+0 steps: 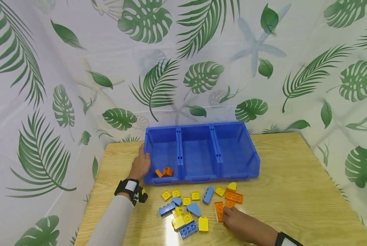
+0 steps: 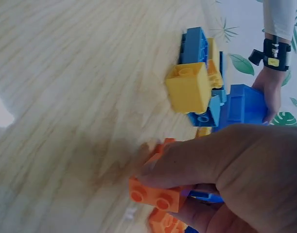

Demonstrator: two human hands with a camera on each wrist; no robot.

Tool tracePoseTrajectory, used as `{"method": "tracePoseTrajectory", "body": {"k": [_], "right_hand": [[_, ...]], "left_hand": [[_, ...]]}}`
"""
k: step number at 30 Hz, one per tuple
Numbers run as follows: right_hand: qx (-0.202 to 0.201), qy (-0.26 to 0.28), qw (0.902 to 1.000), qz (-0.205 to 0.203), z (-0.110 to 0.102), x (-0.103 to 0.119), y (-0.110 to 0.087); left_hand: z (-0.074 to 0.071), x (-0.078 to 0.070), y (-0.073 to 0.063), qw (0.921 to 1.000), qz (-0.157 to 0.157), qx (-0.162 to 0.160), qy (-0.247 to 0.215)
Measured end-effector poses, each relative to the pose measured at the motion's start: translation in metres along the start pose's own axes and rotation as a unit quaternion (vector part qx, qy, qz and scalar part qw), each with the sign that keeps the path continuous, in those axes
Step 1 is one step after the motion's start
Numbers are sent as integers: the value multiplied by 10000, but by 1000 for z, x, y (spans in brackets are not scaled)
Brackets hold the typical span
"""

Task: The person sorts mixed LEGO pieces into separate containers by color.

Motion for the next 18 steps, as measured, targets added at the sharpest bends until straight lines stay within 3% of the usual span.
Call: {"method": "tracePoseTrajectory", "body": {"k": [4,6,10,14,18], "right_hand": [[-384,-399,9980,-318,-10,0,1],[-350,-225,9986,-312,-19,-1,4],[-284,693,9969,-245,-49,-1,15],[-679,1175,9903,-310,-88,1,33],[-1081,1193,9868,-166,-125,7,55]], "left_hand": [[0,1,0,10000,-4,-5,-11],[1,1,0,10000,-10,1,-9],[0,3,1,10000,-33,-8,-21],[-1,3,1,10000,-6,34,-34],[0,2,2,9999,-25,116,-25]]}}
Point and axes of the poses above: each hand's wrist, its own y-axis towards the middle knuckle, its own z-axis out of the palm, x = y × z, the point moved 1 cm from there along y, towards the middle knuckle, and after that the axes turned 5 degrees about z, right-handed, at the moved point
